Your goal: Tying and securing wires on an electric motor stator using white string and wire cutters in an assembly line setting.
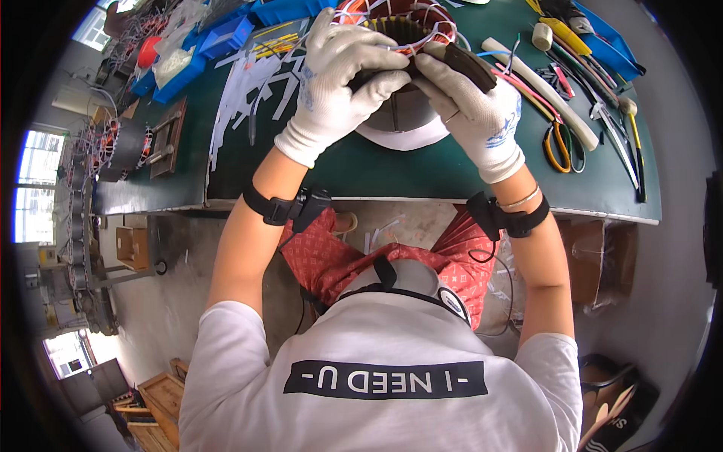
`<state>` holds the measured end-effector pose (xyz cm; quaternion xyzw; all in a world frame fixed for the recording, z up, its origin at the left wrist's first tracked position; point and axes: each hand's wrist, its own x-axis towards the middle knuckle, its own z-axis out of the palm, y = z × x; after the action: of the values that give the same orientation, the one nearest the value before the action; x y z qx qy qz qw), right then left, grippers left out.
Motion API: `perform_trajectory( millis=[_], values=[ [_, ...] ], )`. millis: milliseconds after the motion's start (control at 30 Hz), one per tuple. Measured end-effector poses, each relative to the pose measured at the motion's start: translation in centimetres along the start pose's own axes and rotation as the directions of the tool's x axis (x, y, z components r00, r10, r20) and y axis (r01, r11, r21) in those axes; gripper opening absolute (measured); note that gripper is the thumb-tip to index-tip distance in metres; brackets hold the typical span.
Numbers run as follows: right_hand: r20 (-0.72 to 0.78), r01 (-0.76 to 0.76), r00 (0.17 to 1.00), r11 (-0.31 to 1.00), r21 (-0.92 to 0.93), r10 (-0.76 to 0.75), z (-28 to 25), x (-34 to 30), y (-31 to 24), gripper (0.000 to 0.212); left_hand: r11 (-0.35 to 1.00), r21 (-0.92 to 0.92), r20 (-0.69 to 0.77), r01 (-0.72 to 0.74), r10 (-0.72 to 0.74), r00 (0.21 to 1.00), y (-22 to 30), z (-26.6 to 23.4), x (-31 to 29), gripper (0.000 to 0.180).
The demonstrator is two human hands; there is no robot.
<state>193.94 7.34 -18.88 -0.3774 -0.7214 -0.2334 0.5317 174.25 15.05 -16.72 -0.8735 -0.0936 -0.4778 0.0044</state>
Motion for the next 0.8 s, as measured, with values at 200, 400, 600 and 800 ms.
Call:
perform_trajectory(
  millis=[200,400,600,800],
  values=[
    [0.063,0.044,0.997,0.995,-0.088,-0.038,-0.4,0.1,0.3,0.036,0.994,-0.102,0.203,0.048,-0.026,0.979,0.1,-2.6,0.7,0.042],
    [0.08,0.099,0.993,0.987,-0.129,-0.089,-0.6,0.3,0.3,0.039,0.965,-0.247,0.261,0.086,-0.019,0.965,-0.6,-2.8,0.9,0.031],
    [0.09,0.115,0.991,0.985,-0.131,-0.103,-0.6,0.5,-0.1,0.039,0.956,-0.253,0.205,0.148,-0.097,0.974,-0.1,-2.4,0.6,0.012],
    [0.128,0.133,0.984,0.989,-0.061,-0.124,-0.5,0.7,0.2,0.04,0.977,-0.215,0.064,-0.008,0.023,0.998,-0.7,-1.7,0.6,0.008]
  ],
)
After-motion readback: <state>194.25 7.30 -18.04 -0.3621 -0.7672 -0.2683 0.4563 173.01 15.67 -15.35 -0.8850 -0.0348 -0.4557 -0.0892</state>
